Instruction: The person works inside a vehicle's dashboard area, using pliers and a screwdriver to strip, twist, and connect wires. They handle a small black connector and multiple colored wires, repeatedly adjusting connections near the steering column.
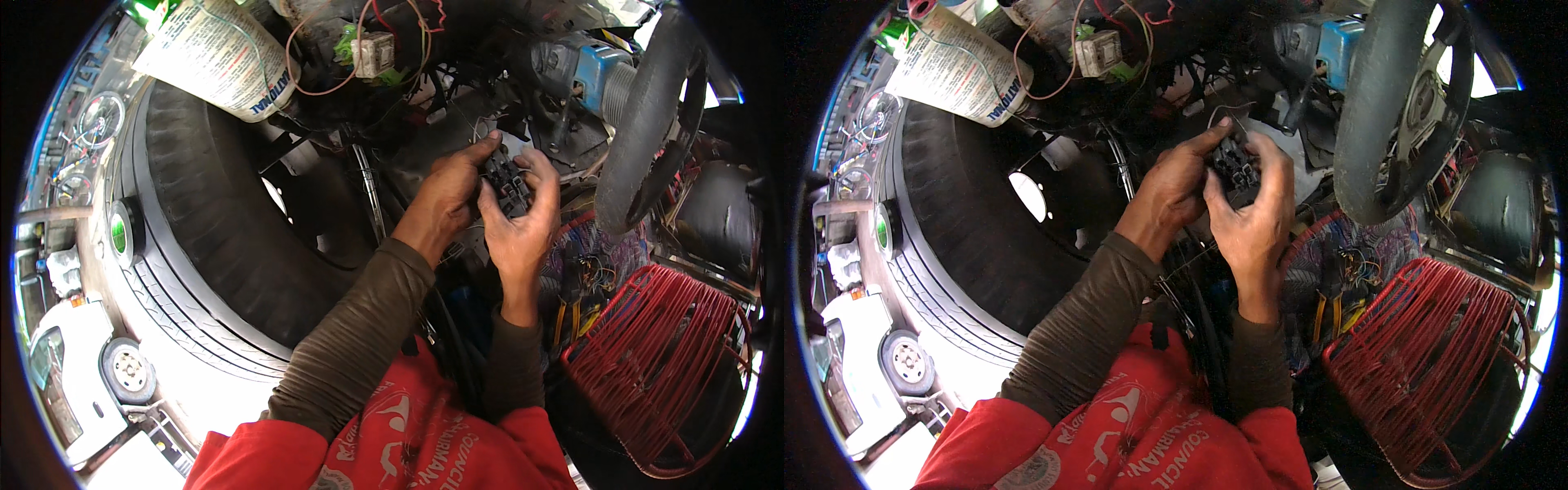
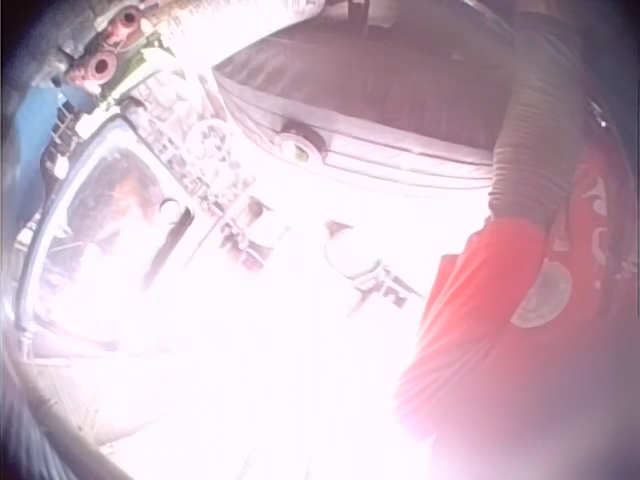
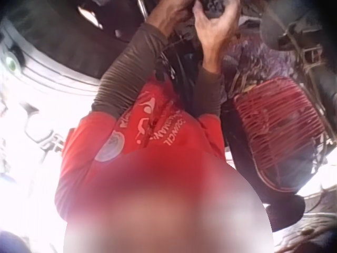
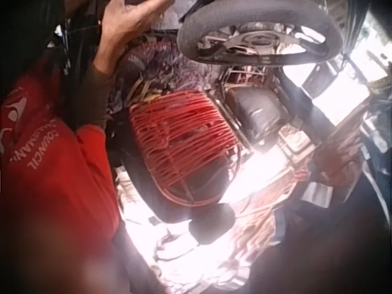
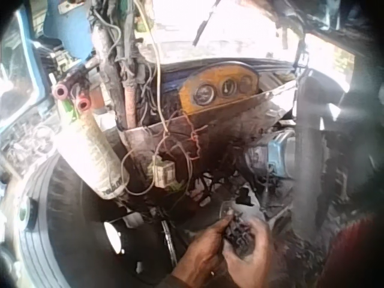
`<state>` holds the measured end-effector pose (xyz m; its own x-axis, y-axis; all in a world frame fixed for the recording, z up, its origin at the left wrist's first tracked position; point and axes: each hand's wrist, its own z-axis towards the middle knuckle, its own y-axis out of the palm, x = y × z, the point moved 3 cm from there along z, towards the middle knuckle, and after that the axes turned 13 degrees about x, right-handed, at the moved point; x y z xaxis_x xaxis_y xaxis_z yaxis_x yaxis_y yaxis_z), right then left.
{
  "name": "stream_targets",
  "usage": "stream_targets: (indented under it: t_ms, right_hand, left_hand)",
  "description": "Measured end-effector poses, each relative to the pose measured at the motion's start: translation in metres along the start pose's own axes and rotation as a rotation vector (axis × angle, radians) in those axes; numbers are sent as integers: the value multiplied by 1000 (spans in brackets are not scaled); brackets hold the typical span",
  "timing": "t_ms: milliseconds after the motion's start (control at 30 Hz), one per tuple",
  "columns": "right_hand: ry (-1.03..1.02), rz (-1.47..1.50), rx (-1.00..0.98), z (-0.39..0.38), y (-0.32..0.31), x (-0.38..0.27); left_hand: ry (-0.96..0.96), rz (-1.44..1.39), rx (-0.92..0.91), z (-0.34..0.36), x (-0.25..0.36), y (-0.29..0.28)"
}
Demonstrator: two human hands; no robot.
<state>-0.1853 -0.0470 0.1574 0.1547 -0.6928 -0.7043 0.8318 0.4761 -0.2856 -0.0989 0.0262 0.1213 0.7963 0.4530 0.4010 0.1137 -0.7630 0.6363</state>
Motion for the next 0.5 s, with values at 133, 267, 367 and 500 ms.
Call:
stream_targets:
  t_ms: [133, 267, 367, 500]
  right_hand:
    - [-44, -89, 18, 10, -6, -3]
    - [-31, -100, 4, 18, -8, -6]
    - [-27, -105, -2, 22, -7, -8]
    - [-42, -133, -49, 24, -5, -10]
  left_hand:
    - [-42, 20, 27, 4, -3, -3]
    - [-60, 38, 34, 8, 1, -7]
    - [-66, 45, -12, 8, 1, -7]
    - [-42, 15, -70, 5, 2, -8]
